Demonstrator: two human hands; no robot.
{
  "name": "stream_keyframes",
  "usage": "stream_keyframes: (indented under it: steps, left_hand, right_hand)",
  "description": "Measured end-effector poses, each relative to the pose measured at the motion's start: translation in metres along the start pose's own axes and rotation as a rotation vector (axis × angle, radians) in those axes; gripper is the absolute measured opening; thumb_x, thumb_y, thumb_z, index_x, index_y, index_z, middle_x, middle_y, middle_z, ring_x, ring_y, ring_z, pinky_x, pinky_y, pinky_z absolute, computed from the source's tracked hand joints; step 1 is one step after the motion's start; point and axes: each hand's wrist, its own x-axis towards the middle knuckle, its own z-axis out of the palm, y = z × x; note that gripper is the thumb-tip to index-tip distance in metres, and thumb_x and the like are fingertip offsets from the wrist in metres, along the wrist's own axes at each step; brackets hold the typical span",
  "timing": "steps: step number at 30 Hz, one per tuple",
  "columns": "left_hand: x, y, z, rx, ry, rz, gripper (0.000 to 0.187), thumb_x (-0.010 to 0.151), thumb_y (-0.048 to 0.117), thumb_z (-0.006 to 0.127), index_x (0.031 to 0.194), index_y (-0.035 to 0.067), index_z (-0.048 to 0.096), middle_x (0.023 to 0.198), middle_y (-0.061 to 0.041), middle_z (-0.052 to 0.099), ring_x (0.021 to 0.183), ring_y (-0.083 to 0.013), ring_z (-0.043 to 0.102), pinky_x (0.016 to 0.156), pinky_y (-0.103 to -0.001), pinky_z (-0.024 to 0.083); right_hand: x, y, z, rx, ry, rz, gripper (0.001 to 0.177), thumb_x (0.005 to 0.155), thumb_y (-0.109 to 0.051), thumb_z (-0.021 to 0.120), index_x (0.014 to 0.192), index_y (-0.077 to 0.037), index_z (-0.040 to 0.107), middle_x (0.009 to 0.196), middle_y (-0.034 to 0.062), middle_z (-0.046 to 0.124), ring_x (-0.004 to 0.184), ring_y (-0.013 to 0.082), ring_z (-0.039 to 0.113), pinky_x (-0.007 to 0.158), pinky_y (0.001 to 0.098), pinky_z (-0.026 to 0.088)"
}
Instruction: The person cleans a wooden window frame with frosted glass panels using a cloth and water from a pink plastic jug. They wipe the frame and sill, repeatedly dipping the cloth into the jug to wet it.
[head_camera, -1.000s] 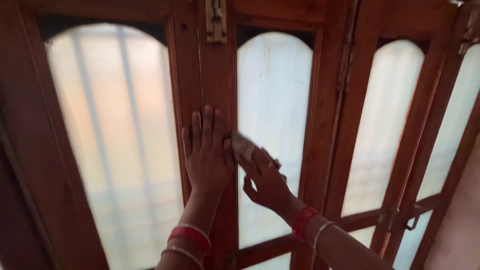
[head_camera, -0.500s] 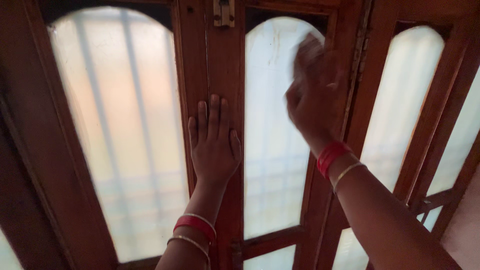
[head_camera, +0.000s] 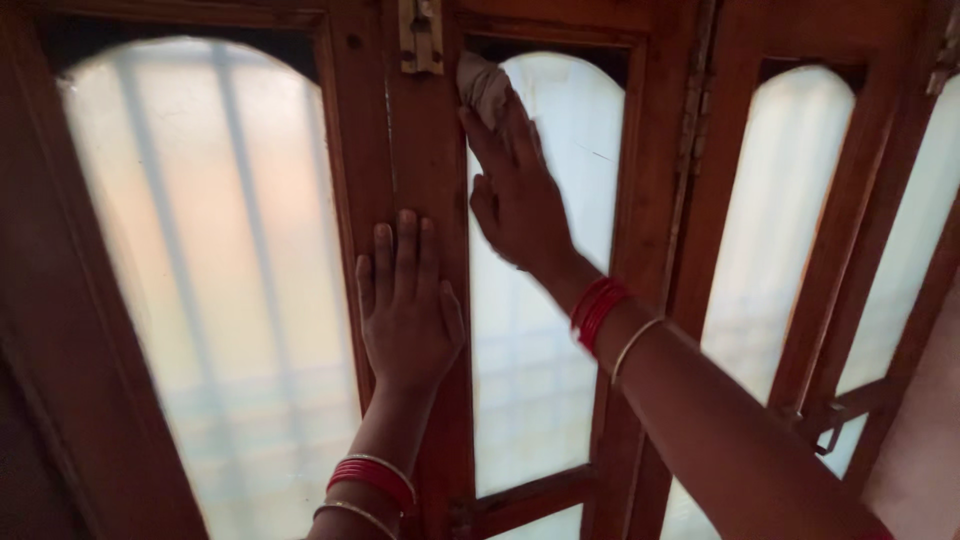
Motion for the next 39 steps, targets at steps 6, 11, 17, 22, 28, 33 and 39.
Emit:
stream_keyframes:
  steps: [6,11,17,22,28,33,39]
  left_hand:
    - [0.000,0.000,-0.002,0.007,0.008,0.012,0.060,0.103,0.025,0.039,0.160,0.007,0.040,0.167,-0.014,0.036,0.155,-0.0357,0.032,0.128,-0.053,0.020]
    - [-0.001,0.001,-0.002,0.003,0.004,-0.010,0.059,0.103,0.024,0.040,0.160,0.009,0.041,0.167,-0.013,0.036,0.156,-0.0349,0.031,0.128,-0.052,0.020]
    - [-0.010,0.001,0.002,0.029,-0.001,-0.019,0.057,0.105,0.024,0.039,0.160,0.008,0.040,0.167,-0.013,0.035,0.156,-0.0351,0.031,0.128,-0.053,0.019]
    - [-0.029,0.001,0.003,0.020,-0.025,-0.038,0.056,0.107,0.025,0.036,0.160,0.007,0.039,0.168,-0.014,0.034,0.156,-0.0354,0.030,0.128,-0.054,0.018]
    - [-0.050,0.001,0.005,0.019,-0.050,-0.049,0.056,0.107,0.026,0.035,0.159,0.006,0.039,0.167,-0.016,0.035,0.155,-0.0359,0.030,0.127,-0.055,0.019]
    - [-0.050,0.000,0.007,0.028,-0.040,-0.049,0.055,0.107,0.026,0.034,0.158,0.006,0.041,0.166,-0.016,0.036,0.155,-0.0351,0.031,0.127,-0.054,0.019]
    - [-0.049,-0.001,0.005,0.021,-0.041,-0.045,0.056,0.104,0.025,0.037,0.157,0.005,0.042,0.164,-0.017,0.038,0.154,-0.0357,0.032,0.126,-0.054,0.021]
  right_hand:
    - [0.002,0.030,-0.025,-0.355,-0.052,0.086,0.068,0.099,-0.024,0.054,0.164,-0.017,0.036,0.164,0.0239,0.032,0.156,0.0423,0.026,0.121,0.0702,0.008]
    - [-0.027,0.031,-0.025,-0.418,0.105,0.323,0.062,0.102,-0.025,0.051,0.161,-0.011,0.038,0.163,0.0316,0.033,0.154,0.0480,0.032,0.121,0.0676,0.017]
    - [-0.107,-0.015,-0.040,-0.498,0.008,0.462,0.060,0.104,-0.027,0.049,0.159,-0.005,0.041,0.155,0.0386,0.037,0.146,0.0583,0.039,0.121,0.0604,0.033]
    - [-0.164,-0.061,-0.015,-0.296,0.133,0.715,0.062,0.097,-0.025,0.046,0.156,-0.009,0.043,0.153,0.0376,0.042,0.132,0.0553,0.049,0.107,0.0612,0.045]
    - [-0.263,-0.116,0.003,-0.267,-0.065,1.030,0.062,0.098,-0.031,0.039,0.155,-0.007,0.038,0.144,0.0350,0.043,0.123,0.0499,0.055,0.097,0.0588,0.049]
    - [-0.315,-0.153,0.040,-0.108,0.200,1.240,0.062,0.101,-0.028,0.037,0.153,0.004,0.033,0.145,0.0376,0.039,0.129,0.0510,0.051,0.102,0.0554,0.048]
    - [-0.296,-0.152,0.054,-0.172,0.272,1.073,0.055,0.103,-0.015,0.041,0.154,0.006,0.035,0.152,0.0394,0.036,0.141,0.0529,0.040,0.111,0.0595,0.037]
